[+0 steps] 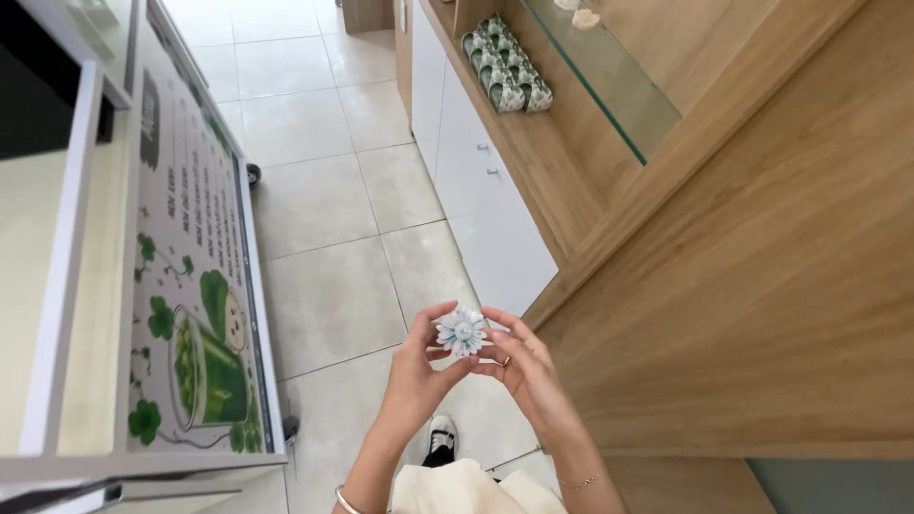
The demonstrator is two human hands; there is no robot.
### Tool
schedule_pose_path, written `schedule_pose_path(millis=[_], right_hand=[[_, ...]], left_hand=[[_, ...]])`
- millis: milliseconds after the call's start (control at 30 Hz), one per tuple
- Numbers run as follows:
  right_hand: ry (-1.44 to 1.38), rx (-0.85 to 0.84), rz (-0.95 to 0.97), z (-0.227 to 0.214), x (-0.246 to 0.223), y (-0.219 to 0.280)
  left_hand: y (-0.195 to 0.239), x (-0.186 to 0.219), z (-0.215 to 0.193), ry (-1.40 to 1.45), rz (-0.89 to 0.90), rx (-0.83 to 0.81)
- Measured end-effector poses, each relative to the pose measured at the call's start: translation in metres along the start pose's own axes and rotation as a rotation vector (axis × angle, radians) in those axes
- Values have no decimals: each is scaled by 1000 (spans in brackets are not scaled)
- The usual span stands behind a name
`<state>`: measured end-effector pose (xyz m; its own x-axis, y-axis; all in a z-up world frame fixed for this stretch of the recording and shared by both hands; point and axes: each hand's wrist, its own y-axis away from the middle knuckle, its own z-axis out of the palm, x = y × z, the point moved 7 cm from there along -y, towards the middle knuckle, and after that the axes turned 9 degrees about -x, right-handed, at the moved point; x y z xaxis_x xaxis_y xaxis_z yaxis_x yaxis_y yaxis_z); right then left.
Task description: Picking up decorative candles from a work table and placing them on a display shelf.
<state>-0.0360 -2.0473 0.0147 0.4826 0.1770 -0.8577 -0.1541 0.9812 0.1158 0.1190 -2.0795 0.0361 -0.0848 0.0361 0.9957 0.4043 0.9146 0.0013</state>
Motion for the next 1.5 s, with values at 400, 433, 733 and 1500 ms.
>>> schedule_pose_path(millis=[400,433,733,1500], right_hand=[[754,262,-113,-63,-94,-119],[751,284,-112,-67,-98,-128],[906,540,-142,-118,-146,-231],[1190,1451,-305,-219,-314,-417]], left_hand=[[-190,2,20,-156,68,-82],[-203,0,21,-154,68,-103],[-351,11,32,-170,223,-386],[-710,89,38,-201,645,-980]])
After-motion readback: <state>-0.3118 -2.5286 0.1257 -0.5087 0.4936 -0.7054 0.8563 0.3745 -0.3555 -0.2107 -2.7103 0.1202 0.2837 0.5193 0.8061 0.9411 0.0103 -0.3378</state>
